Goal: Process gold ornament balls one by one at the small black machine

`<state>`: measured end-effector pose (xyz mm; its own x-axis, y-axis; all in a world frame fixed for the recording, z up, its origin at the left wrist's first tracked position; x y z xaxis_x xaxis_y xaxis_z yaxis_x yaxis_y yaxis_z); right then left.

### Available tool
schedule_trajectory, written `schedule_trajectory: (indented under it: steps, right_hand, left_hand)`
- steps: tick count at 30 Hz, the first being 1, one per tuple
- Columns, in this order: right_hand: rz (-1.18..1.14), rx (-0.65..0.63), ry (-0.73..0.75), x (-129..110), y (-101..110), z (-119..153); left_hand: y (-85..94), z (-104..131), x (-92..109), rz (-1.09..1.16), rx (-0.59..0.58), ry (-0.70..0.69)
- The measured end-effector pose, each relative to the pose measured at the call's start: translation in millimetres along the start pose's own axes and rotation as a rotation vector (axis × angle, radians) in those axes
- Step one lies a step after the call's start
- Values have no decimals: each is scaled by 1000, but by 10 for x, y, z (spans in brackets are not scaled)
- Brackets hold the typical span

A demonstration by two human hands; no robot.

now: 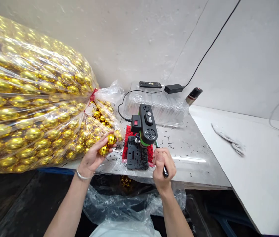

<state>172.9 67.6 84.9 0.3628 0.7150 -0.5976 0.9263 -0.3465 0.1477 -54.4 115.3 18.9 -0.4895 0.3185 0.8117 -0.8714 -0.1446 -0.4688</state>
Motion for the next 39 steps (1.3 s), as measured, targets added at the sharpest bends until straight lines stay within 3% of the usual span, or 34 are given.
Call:
schedule_trajectory:
  steps: [5, 9, 12, 18, 25, 29, 39]
  right_hand:
    - [16, -8, -3, -14, 1, -13]
    - [24, -18, -3, -11, 3, -8]
    - [21, -22, -3, -9, 4, -13]
    - [9, 4, -8, -24, 10, -65]
    - [-11, -10, -62, -71, 18, -216]
    - [-19, -17, -78, -90, 20, -279]
    - [2, -35, -37, -81, 26, -236]
  left_hand:
    - [-133, 75, -561, 140, -3, 221]
    - [-274, 91, -794, 214, -62, 317]
    - [-349, 78, -812, 287, -89, 332]
    - [-324, 38, -830, 296, 42, 374]
    - [-297, 20, -860, 263, -32, 295]
    - [-296, -1, -872, 246, 7, 304]
    - [-328, -90, -849, -135, 72, 37]
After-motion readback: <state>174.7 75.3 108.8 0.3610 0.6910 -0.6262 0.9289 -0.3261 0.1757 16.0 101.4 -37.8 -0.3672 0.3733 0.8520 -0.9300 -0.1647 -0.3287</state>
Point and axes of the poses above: each hand's wrist, its own z-axis away from the middle knuckle, its own y-axis out of the back of the hand, x = y × z, the point moved 5 cm from there along -z, towards the middle knuckle, and after that the axes turned 5 degrees about -z, right-handed, at the moved point
